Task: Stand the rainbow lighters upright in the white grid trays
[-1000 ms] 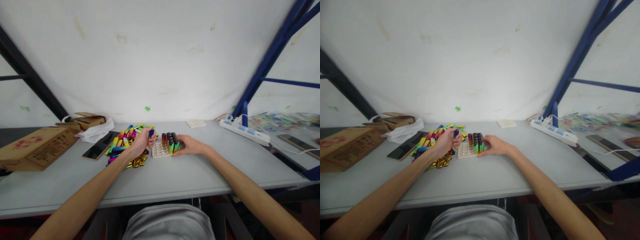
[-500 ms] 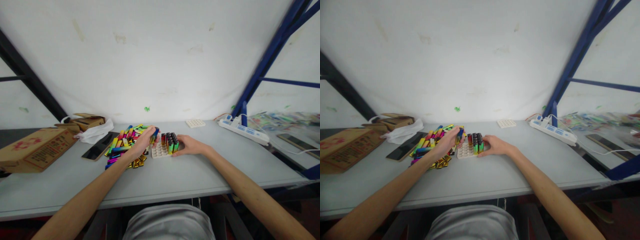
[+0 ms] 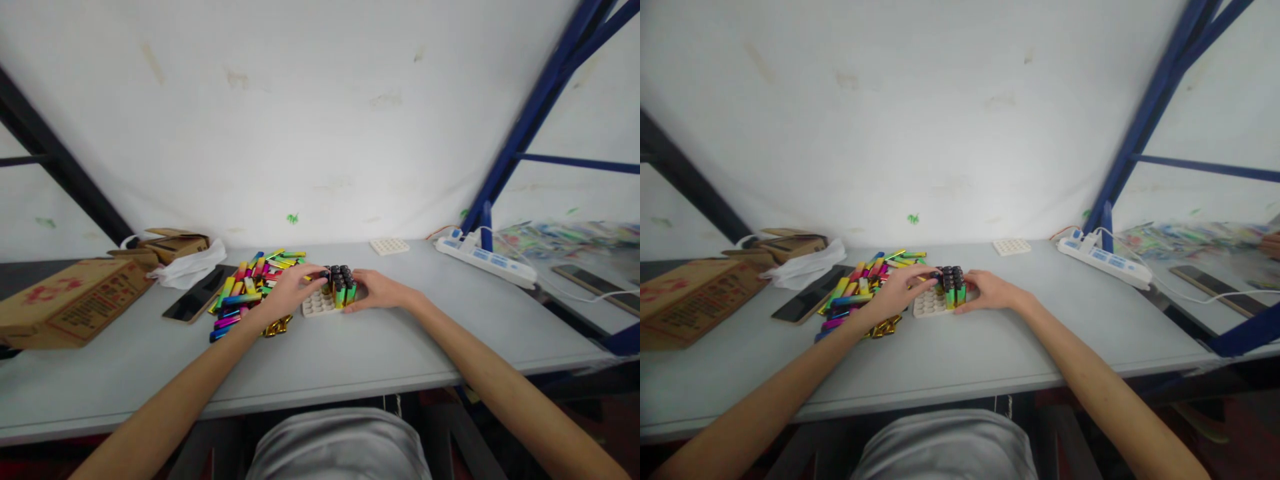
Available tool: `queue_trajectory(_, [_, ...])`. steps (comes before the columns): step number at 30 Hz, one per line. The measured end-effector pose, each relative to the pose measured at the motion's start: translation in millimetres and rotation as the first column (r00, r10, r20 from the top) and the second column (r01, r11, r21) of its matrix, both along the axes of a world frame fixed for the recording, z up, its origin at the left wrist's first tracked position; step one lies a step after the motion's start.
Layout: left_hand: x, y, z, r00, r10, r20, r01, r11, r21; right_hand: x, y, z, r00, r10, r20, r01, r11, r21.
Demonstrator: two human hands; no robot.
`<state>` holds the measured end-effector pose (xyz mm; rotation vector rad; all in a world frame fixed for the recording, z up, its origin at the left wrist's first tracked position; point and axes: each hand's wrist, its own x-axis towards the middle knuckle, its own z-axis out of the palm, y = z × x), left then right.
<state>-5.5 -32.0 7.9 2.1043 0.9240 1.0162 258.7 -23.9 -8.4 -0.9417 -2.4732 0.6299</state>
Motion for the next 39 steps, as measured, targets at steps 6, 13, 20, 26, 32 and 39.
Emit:
queue_trajectory(6, [0.4, -7.1, 10.5, 0.986, 0.007, -0.164, 0.011, 0.994, 0.11, 0.4, 2.7, -1.5, 0.999, 0.017, 0.031, -0.017, 1.0, 0.013])
queue_trajectory(13, [-1.3, -4.8, 3.0, 0.947, -0.012, -0.32, 0.056, 0.99, 0.127, -0.2, 0.3, 0.9, 0.999, 0.004, 0.038, -0.004, 1.0, 0.008])
queue_trajectory(20, [-0.2, -5.5, 1.0, 0.953, 0.076, -0.293, -0.01, 0.975, 0.221, 0.3, 0.5, 0.5, 1.0, -0.005, 0.024, 0.005, 1.0, -0.002])
queue_trajectory(26, [-34.2, 22.7, 7.2, 0.933, 0.265, -0.243, -0.17, 0.921, 0.351, -1.1, -3.4, 4.6, 0.999, -0.031, 0.018, 0.032, 0.999, -0.039])
queue_trajectory(32, [-84.2, 64.7, -7.0, 0.809, 0.387, -0.442, -0.256, 0.91, 0.327, -1.8, -5.1, 7.6, 0.999, -0.03, 0.014, 0.031, 0.999, -0.042])
queue_trajectory(39, [-91.8, 77.3, -11.6, 0.782, 0.359, -0.509, -0.261, 0.931, 0.256, -1.6, -4.4, 7.2, 0.999, -0.031, 0.035, 0.033, 0.999, -0.041])
